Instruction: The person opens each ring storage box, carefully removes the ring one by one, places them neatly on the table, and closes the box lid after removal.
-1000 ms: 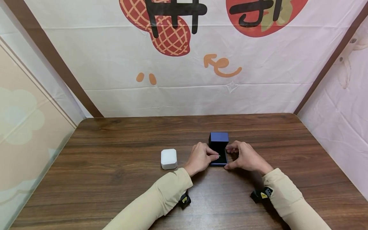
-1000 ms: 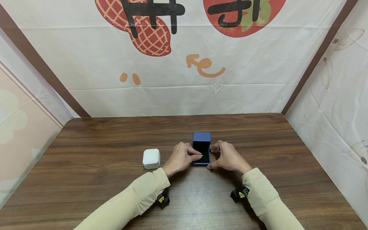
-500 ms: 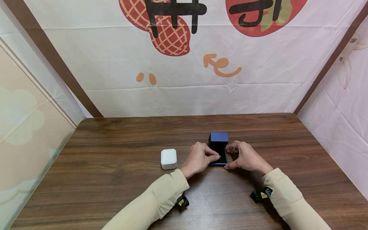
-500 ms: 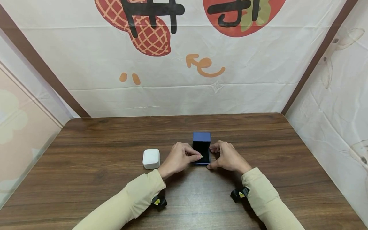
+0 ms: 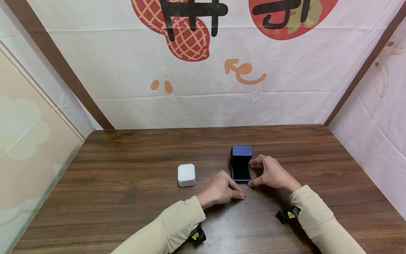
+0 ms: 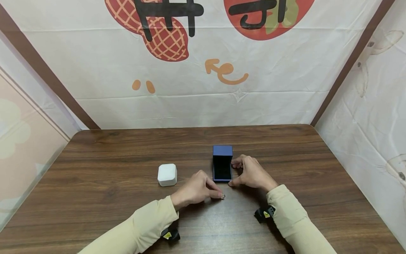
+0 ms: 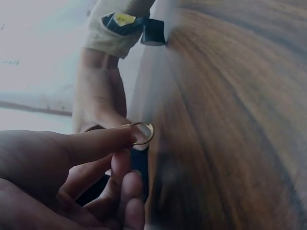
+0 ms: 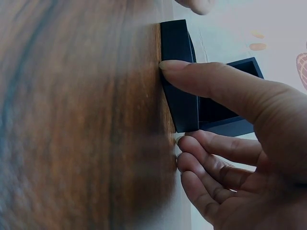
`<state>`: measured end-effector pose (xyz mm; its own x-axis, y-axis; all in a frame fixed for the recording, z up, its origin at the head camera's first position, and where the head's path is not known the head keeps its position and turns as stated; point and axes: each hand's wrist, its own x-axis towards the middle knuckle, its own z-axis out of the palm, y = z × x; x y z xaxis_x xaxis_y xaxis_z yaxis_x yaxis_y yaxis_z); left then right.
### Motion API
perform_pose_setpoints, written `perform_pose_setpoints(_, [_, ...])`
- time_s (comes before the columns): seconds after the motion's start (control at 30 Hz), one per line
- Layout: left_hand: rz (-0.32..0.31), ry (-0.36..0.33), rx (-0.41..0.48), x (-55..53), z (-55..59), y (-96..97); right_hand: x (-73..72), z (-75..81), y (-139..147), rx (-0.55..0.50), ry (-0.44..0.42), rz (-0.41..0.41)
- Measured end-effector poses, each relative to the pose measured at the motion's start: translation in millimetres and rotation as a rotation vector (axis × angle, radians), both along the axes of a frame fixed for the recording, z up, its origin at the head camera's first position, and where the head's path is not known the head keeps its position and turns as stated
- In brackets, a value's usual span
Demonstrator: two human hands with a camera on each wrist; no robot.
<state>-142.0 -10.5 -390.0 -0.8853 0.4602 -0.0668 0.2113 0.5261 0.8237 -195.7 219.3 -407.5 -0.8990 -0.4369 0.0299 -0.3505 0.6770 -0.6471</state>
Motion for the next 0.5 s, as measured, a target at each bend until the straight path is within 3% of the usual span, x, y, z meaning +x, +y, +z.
perform_pose_setpoints(0.5, [-0.005,0.010,-0.070,2.5,-3.4,4.7,-0.3,0.0,-0.7,-0.002,0.002,-0.005])
